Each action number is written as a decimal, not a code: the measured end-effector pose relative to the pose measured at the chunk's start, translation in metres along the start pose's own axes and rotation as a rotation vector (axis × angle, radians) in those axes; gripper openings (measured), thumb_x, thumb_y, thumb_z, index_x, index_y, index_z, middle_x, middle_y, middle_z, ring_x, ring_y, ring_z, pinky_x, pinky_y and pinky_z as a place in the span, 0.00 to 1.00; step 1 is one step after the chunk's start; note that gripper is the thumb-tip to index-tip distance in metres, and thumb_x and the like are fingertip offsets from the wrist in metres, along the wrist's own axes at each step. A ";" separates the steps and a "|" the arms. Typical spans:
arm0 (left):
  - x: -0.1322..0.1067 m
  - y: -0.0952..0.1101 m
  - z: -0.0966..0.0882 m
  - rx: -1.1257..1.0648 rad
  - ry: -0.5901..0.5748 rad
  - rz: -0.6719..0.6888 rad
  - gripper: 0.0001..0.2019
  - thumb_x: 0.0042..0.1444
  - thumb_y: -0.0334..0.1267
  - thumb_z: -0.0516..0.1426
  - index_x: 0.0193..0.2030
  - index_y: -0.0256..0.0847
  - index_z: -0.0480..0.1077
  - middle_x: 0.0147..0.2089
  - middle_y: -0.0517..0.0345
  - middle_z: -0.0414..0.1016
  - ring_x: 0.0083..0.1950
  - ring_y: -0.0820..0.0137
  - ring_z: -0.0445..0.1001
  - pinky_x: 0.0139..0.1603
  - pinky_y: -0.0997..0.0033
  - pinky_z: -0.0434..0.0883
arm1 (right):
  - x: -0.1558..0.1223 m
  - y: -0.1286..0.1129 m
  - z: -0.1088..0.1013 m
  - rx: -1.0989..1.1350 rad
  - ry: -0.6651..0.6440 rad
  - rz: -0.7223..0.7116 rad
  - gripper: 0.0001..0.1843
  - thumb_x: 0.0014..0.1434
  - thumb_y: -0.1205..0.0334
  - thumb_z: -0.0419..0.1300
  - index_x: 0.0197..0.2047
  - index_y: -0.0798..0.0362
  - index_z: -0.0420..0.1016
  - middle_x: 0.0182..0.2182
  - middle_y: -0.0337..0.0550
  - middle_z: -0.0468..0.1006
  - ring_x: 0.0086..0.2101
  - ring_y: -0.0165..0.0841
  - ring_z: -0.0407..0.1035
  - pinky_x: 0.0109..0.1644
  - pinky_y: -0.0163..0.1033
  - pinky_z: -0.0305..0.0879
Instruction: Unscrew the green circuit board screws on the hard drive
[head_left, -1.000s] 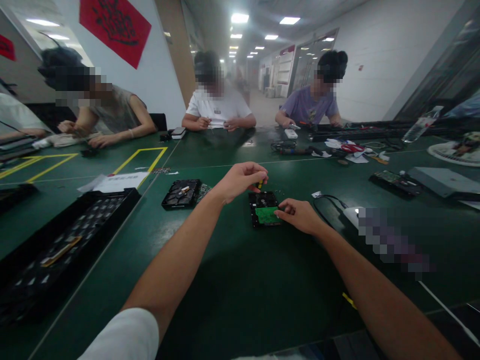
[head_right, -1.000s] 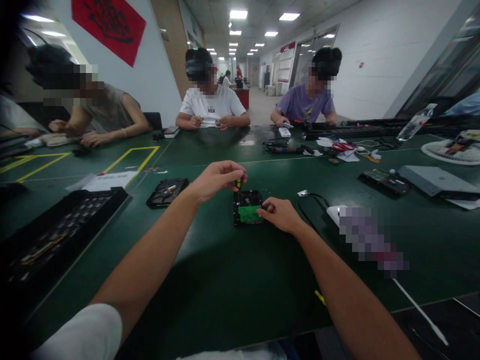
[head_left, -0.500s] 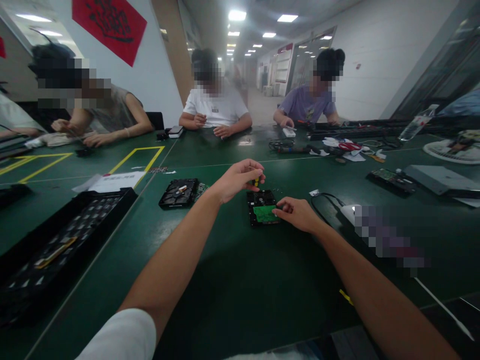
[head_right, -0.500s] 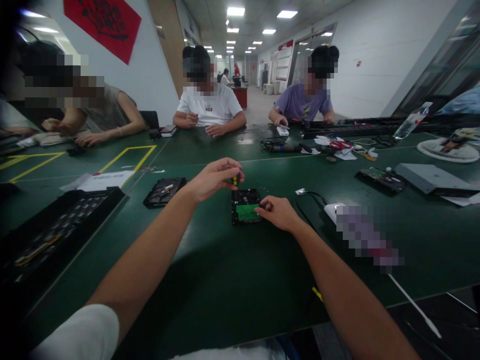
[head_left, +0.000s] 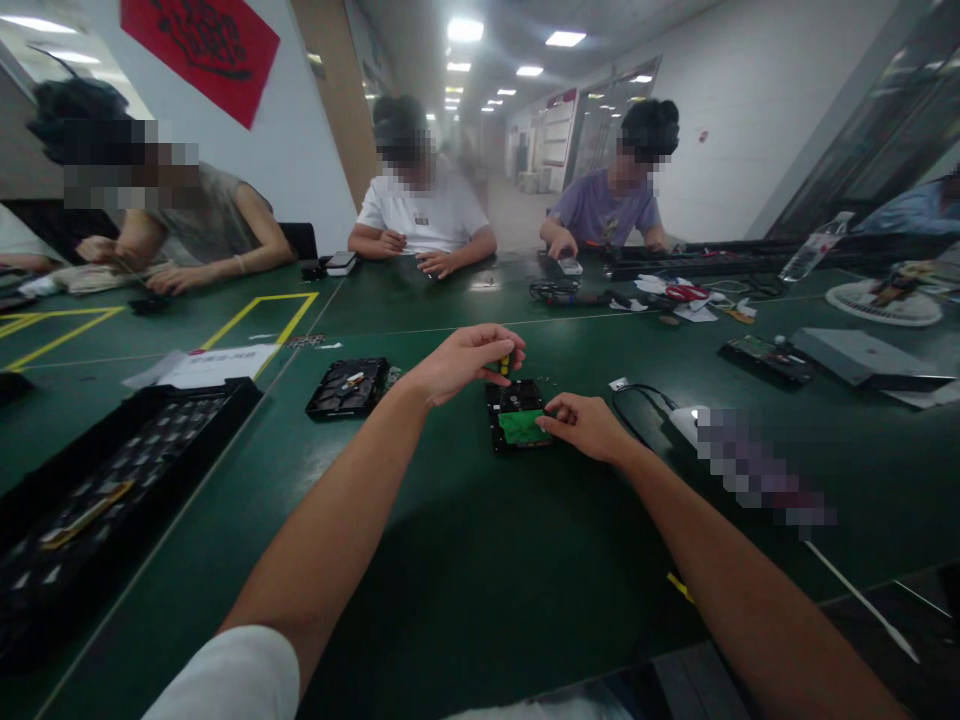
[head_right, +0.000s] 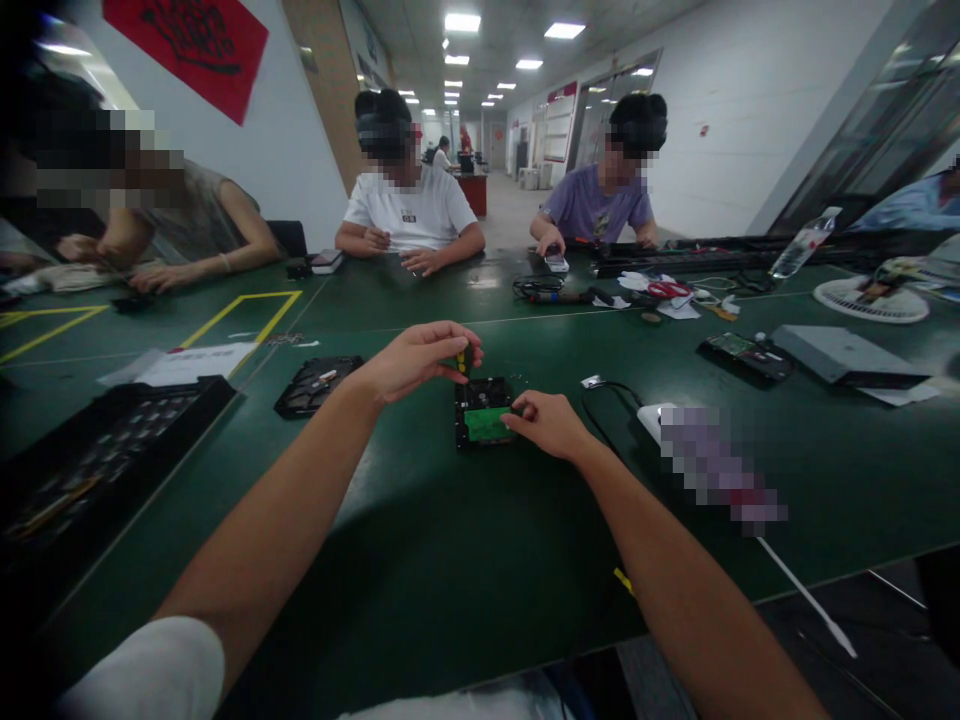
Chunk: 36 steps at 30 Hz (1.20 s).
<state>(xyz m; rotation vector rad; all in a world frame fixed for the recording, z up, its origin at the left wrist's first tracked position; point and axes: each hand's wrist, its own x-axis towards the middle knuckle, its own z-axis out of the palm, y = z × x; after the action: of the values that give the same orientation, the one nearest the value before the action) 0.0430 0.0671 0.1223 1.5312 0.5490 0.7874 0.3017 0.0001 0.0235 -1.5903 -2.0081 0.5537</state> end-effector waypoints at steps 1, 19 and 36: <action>0.001 -0.001 0.001 0.042 0.025 0.008 0.14 0.60 0.46 0.65 0.44 0.37 0.75 0.44 0.50 0.78 0.45 0.67 0.77 0.39 0.70 0.78 | 0.000 0.000 0.000 0.000 0.000 -0.002 0.20 0.62 0.43 0.64 0.45 0.50 0.80 0.31 0.40 0.82 0.30 0.32 0.72 0.34 0.37 0.63; -0.001 0.003 -0.002 -0.105 0.023 -0.061 0.11 0.61 0.40 0.59 0.45 0.37 0.76 0.49 0.43 0.81 0.49 0.60 0.80 0.34 0.70 0.76 | -0.001 -0.003 -0.003 -0.017 -0.013 -0.017 0.20 0.65 0.42 0.61 0.45 0.50 0.80 0.31 0.40 0.81 0.30 0.32 0.72 0.35 0.37 0.63; 0.000 0.000 -0.002 0.256 0.202 0.013 0.19 0.54 0.50 0.70 0.34 0.38 0.71 0.34 0.55 0.76 0.34 0.72 0.72 0.31 0.74 0.69 | 0.000 -0.004 -0.003 -0.040 -0.014 0.001 0.19 0.65 0.42 0.61 0.44 0.50 0.81 0.31 0.39 0.81 0.30 0.32 0.71 0.34 0.37 0.61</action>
<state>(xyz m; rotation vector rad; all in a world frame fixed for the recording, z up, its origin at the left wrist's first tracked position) 0.0421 0.0683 0.1225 1.7001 0.8151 0.9152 0.3008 -0.0009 0.0282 -1.6155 -2.0407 0.5300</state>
